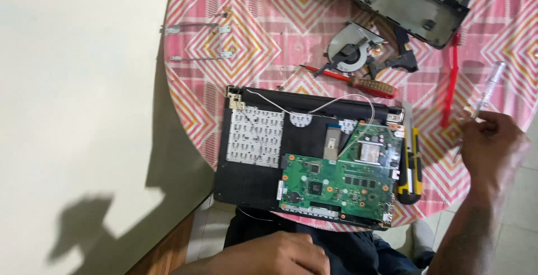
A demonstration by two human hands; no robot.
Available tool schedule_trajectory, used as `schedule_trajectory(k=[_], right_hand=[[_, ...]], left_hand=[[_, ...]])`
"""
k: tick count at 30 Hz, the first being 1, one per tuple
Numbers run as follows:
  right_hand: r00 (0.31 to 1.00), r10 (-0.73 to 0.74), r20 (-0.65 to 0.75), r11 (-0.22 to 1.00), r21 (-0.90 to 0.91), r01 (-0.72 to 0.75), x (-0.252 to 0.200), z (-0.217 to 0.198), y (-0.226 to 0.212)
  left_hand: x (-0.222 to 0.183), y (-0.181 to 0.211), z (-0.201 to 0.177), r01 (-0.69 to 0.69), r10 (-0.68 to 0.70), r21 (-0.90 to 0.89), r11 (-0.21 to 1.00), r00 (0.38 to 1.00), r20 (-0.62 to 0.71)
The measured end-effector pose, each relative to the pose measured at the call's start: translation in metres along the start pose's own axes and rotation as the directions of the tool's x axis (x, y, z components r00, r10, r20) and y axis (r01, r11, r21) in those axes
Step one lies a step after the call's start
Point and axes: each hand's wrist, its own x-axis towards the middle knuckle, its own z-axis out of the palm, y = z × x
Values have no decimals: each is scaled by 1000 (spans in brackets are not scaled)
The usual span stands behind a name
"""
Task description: A person is repairing a laptop by connecting internal antenna wires and using a screwdriver on the motherboard.
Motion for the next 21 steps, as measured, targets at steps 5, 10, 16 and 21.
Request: schedule_trajectory(k=[5,10,16,21], right_hand=[[963,266,51,964,12,-267,5,14,12],[994,109,22,993,52,-110,4,39,69],[999,6,-38,998,-64,-8,-23,-6,-73],[938,-346,30,931,138,339,-23,3,-144]], left_hand=[[5,-4,-9,200,-24,230,952,802,-597],[-11,-36,-40,556,312,480,679,373,-874],[-22,-62,-61,745,215,353,566,280,-936],[-13,-72,-58,772,175,334,541,285,-942]])
